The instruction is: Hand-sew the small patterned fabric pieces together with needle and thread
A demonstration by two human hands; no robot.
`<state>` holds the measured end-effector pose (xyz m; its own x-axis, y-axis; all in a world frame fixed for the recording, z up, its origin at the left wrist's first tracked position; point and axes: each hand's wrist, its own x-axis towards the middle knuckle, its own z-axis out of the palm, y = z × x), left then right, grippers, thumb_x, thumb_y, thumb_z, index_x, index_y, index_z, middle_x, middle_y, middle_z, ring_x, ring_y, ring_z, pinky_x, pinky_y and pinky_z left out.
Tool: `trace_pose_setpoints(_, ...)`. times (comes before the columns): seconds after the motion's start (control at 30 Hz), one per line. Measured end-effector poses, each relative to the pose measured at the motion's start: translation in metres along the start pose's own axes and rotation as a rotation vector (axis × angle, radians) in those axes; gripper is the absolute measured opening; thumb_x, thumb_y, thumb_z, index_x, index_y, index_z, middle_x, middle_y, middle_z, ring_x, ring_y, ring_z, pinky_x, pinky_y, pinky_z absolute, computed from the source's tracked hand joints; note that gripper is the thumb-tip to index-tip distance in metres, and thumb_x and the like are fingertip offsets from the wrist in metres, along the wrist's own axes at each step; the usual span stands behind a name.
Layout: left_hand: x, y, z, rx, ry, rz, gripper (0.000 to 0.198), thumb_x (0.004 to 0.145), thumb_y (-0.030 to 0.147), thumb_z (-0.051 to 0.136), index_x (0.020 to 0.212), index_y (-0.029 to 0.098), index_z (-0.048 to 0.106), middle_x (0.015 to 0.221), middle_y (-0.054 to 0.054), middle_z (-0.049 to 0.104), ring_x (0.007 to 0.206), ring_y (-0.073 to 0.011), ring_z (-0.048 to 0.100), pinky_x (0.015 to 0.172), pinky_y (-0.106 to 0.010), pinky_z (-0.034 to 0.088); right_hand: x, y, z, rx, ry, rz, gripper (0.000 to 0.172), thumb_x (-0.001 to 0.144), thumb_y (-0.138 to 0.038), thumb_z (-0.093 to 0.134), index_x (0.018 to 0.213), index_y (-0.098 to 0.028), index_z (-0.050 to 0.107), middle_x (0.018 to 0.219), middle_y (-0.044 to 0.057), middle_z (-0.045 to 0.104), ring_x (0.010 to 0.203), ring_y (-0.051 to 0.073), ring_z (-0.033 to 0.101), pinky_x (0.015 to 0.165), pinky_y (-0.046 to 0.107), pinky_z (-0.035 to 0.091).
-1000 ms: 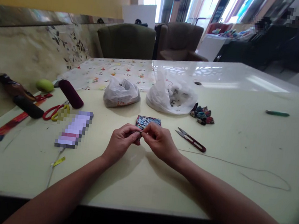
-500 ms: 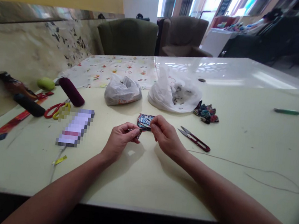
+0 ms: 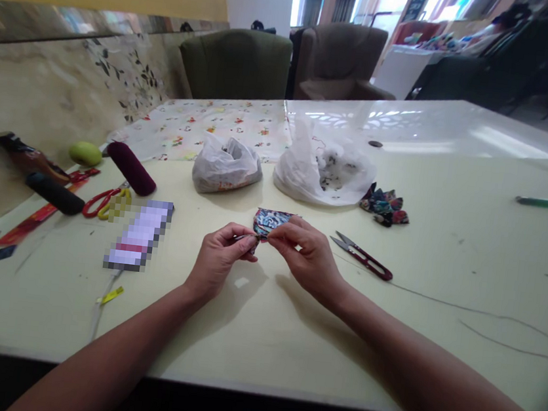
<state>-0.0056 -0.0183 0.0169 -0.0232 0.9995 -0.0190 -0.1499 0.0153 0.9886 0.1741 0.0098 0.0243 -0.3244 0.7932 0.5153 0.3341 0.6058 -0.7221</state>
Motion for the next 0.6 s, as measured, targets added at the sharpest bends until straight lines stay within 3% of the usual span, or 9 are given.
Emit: trace_pose_setpoints(0.6, -0.0002, -0.0001, -0.0009, 0.045, 0.021, 0.065, 0.021, 0.077, 0.034, 0.077, 0.083, 0.016, 0.07, 0.075, 0.001, 0.063, 0.067, -0.0097, 0.058, 0.066, -0.026, 0.06, -0.0005, 0.0032, 0.0011, -0.012, -0.041, -0.045, 0.012, 0.091, -0.015, 0.058, 0.083, -0.018, 0.067, 0.081, 0.004, 0.061, 0.073, 0.014, 0.055, 0.067, 0.026, 0.042)
